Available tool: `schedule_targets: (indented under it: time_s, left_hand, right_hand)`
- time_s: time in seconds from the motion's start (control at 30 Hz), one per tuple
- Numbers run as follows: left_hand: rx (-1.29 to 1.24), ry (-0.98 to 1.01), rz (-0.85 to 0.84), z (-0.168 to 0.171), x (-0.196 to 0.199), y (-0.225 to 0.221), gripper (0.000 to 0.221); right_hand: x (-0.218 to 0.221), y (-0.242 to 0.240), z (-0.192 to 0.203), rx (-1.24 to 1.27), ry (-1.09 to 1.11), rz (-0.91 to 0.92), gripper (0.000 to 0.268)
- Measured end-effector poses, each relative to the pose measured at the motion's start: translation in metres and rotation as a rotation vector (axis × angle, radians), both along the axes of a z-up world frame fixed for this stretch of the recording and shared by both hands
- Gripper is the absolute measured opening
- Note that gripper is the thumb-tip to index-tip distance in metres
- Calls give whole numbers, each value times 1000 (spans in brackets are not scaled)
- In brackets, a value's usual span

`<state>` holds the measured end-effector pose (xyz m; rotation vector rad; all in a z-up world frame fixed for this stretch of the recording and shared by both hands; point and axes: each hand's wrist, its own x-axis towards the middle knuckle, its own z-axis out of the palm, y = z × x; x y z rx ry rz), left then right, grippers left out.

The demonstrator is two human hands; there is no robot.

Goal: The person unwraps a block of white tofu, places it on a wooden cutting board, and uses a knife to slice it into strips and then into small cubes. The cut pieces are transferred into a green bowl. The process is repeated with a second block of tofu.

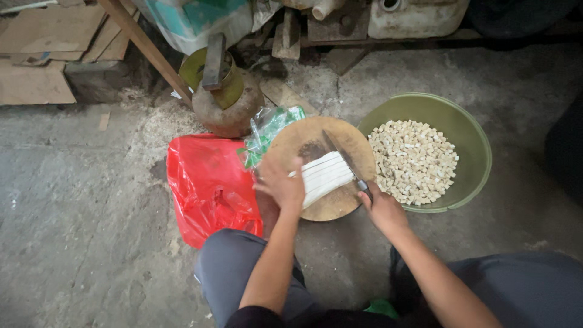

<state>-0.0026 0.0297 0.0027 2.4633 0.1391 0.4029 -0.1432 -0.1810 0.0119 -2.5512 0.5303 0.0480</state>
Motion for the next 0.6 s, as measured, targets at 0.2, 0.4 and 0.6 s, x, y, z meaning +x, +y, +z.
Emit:
schedule_targets:
  time_s: [0.2,0.4,0.6]
  left_hand:
    - [-485,-140,-56,-56,-5,18,88]
    - [-221,140,-74,-34,-1,14,83]
    - [4,-120,-608,23,-3,-9,79]
  right_hand:
    - [5,0,3,-12,33,-12,53]
    - [5,2,8,27,108,-4,54]
    - [3,0,2,-8,94,-15,53]
